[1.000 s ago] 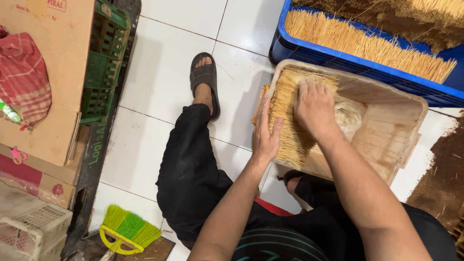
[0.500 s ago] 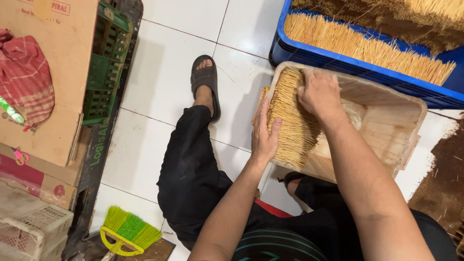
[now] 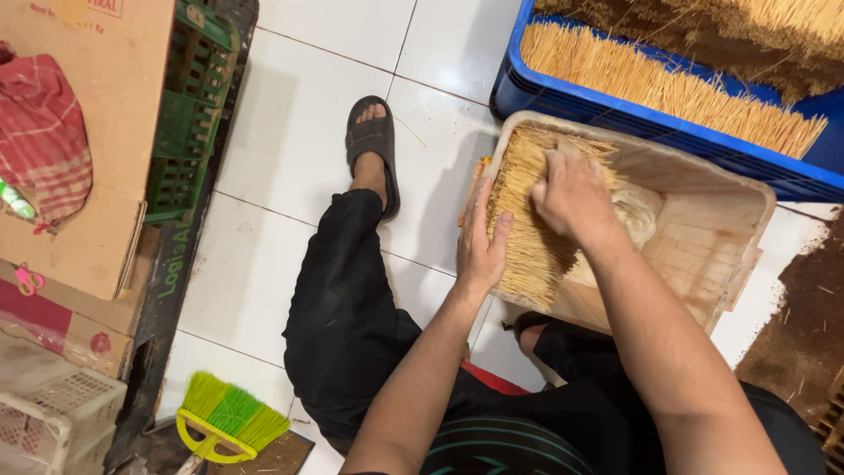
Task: The person sits on a low stool and repeatedly arranges thin wooden sticks in a beige plastic tub, using both hands to align and press them into neat rows. The person occasionally transfers bundles of sticks between the beige tub and a larger blue bin nearby.
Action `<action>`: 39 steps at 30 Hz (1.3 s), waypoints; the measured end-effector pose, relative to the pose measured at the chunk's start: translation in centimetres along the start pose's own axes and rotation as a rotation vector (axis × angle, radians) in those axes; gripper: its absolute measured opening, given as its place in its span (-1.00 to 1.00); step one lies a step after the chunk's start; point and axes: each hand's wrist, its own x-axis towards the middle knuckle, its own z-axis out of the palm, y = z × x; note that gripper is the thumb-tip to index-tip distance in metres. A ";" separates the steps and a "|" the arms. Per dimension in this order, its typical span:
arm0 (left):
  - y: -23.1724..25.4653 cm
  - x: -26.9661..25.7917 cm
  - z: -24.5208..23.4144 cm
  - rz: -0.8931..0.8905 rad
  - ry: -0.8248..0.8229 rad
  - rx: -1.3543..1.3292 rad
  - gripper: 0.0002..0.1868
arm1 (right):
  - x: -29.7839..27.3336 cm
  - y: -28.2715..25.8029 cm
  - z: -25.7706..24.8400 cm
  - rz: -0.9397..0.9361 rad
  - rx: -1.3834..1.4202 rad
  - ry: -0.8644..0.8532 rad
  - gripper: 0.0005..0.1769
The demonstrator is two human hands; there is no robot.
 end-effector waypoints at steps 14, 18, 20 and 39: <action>-0.1 0.0 0.2 -0.050 -0.052 0.021 -0.19 | 4.5 -1.8 -6.5 0.296 0.035 -0.525 -0.38; 0.1 0.0 0.1 -0.059 -0.047 0.011 -0.20 | 3.9 -1.8 -6.9 0.254 0.006 -0.620 -0.45; -0.1 0.0 0.1 -0.047 -0.033 0.013 -0.20 | 1.8 -2.2 -5.9 0.188 -0.054 -0.524 -0.54; -0.7 0.2 0.2 -0.028 -0.017 -0.007 -0.21 | 3.1 -1.7 -6.1 0.240 0.056 -0.538 -0.45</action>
